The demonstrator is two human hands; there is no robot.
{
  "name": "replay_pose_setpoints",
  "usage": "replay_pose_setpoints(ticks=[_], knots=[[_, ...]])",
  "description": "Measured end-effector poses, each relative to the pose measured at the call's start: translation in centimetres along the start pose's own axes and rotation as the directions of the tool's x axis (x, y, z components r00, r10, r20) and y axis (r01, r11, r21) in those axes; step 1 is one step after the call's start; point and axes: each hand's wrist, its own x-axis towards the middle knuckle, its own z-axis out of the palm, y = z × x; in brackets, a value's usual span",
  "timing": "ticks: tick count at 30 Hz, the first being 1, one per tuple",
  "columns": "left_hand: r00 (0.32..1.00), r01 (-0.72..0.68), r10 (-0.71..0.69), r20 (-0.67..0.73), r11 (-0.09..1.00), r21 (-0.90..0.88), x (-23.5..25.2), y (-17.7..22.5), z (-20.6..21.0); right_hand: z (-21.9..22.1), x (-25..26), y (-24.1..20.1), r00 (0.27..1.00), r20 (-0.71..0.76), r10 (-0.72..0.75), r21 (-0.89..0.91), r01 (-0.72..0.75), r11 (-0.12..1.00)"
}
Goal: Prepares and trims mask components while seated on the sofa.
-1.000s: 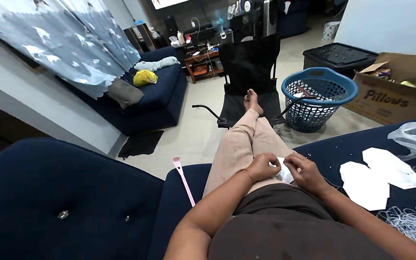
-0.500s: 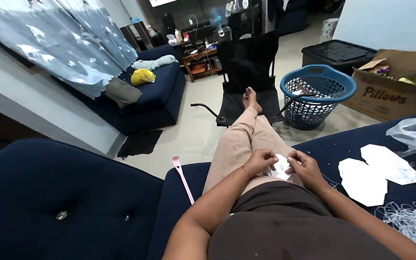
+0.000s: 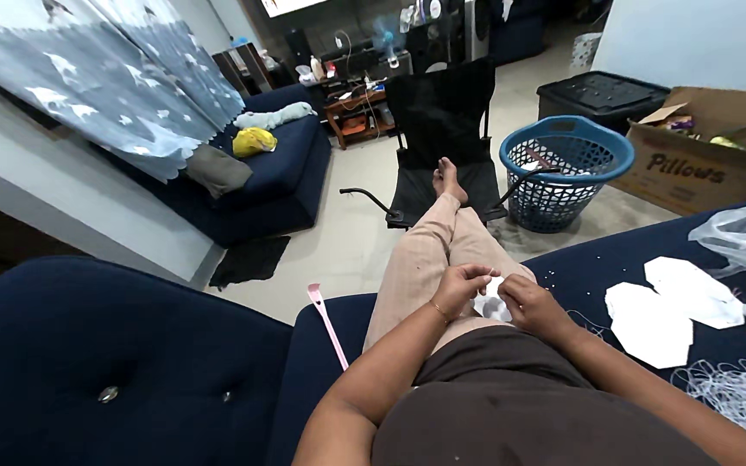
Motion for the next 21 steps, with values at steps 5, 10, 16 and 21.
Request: replay_pose_setpoints(ticks=[5,10,16,21], knots=[[0.989,-0.058,-0.027,0.146,0.835,0.547,0.09,0.65,0.47,0.39,-0.19,0.21,0.996,-0.066,0.060,0.015,-0.059,0.998],[0.982,-0.083,-0.026,0.189,0.832,0.548,0.38,0.32,0.45,0.42,-0.24,0.17,0.981,-0.081,0.175,0.109,-0.166,0.980],[0.983,-0.073,-0.019,0.185,0.875,0.479,0.28,0.18,0.17,0.19,0.03,-0.32,0.942,-0.030,0.334,0.376,-0.299,0.877],[0.987,-0.040,-0.015,0.159,0.941,0.337,0.37,-0.21,-0.01,0.69,-0.12,-0.12,0.927,-0.105,0.361,0.511,-0.261,0.819]])
